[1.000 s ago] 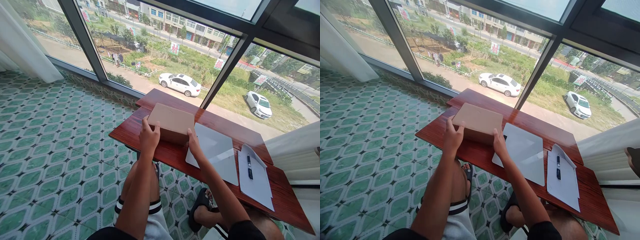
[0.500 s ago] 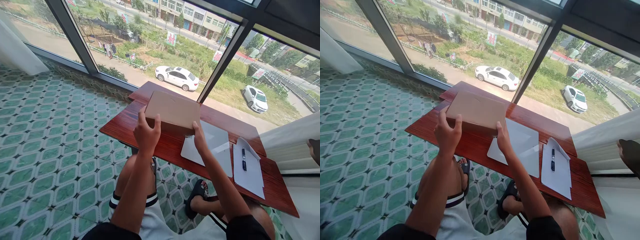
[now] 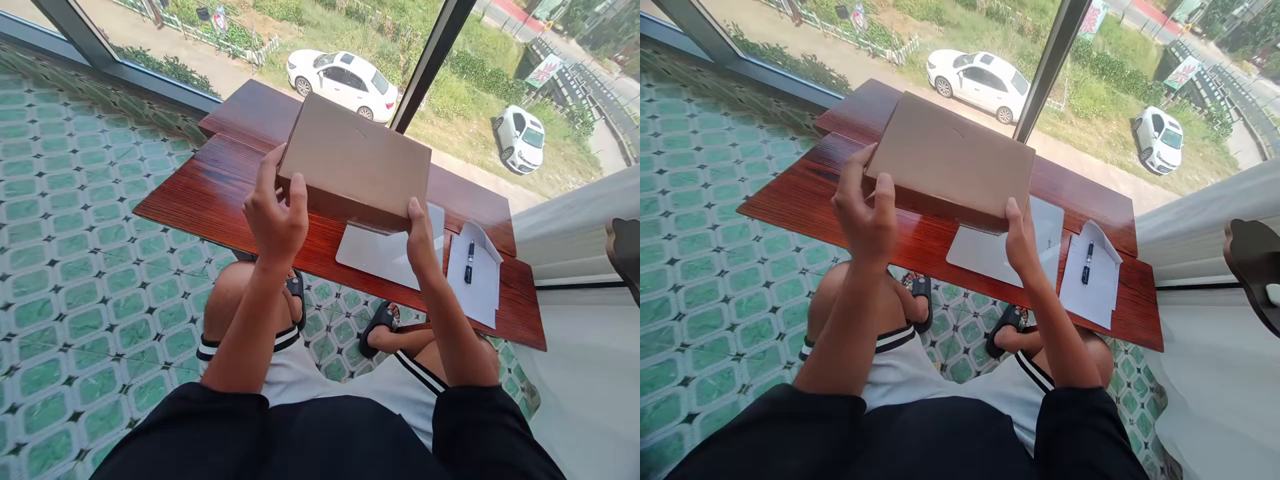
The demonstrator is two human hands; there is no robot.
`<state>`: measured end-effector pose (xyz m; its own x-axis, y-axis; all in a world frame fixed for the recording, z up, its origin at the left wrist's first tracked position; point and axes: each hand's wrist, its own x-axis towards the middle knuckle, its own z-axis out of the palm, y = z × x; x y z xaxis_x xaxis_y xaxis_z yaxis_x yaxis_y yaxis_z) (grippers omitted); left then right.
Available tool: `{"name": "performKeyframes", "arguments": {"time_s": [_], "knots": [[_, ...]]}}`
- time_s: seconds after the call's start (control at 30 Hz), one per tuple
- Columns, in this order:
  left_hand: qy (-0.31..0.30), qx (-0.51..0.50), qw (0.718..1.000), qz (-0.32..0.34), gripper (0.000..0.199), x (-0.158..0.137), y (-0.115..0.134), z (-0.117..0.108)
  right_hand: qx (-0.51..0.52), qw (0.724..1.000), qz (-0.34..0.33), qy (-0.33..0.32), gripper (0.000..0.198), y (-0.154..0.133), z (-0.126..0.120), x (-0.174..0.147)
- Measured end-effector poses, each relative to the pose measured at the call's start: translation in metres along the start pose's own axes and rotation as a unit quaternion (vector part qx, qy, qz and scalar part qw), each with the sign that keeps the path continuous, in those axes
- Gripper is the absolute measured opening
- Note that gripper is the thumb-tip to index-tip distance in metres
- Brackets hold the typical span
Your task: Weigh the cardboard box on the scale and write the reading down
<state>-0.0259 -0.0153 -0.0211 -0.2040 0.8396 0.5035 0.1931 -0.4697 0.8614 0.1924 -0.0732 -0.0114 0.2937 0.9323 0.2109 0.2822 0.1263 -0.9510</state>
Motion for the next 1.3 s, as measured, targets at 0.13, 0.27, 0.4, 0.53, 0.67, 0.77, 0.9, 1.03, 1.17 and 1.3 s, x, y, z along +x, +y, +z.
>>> {"name": "performKeyframes", "arguments": {"time_s": [0.13,0.27,0.4,0.53,0.67,0.77,0.9,1.03,1.17,1.3], "knots": [[-0.030,-0.059,0.998,0.023,0.042,-0.004,-0.001,0.010,-0.020,1.000,0.004,0.024,0.054,0.008,-0.021,-0.006],[-0.052,-0.044,0.997,0.035,0.040,-0.009,0.002,0.020,-0.056,0.998,-0.014,0.029,0.055,0.018,-0.043,-0.011],[-0.095,-0.041,0.993,0.046,0.039,-0.017,0.010,0.029,-0.075,0.996,-0.026,0.047,0.053,0.024,-0.064,-0.017],[-0.119,-0.036,0.991,0.054,0.038,-0.026,0.016,0.040,-0.077,0.993,-0.021,0.085,0.048,0.025,-0.078,-0.024],[-0.149,-0.027,0.987,0.059,0.042,-0.035,0.016,0.049,-0.081,0.991,-0.016,0.104,0.047,0.028,-0.088,-0.030],[-0.167,-0.024,0.984,0.057,0.043,-0.040,0.016,0.053,-0.072,0.992,-0.014,0.107,0.048,0.033,-0.094,-0.035],[-0.168,-0.041,0.984,0.044,0.040,-0.048,0.019,0.058,-0.081,0.991,-0.019,0.108,0.048,0.038,-0.100,-0.040],[-0.164,-0.050,0.985,0.035,0.037,-0.053,0.020,0.061,-0.074,0.990,-0.017,0.115,0.046,0.041,-0.105,-0.043],[-0.180,-0.048,0.982,0.016,0.038,-0.054,0.016,0.064,-0.094,0.988,-0.017,0.125,0.048,0.045,-0.112,-0.043],[-0.193,-0.060,0.979,0.006,0.037,-0.053,0.012,0.065,-0.087,0.987,-0.021,0.130,0.048,0.047,-0.117,-0.043]]}}
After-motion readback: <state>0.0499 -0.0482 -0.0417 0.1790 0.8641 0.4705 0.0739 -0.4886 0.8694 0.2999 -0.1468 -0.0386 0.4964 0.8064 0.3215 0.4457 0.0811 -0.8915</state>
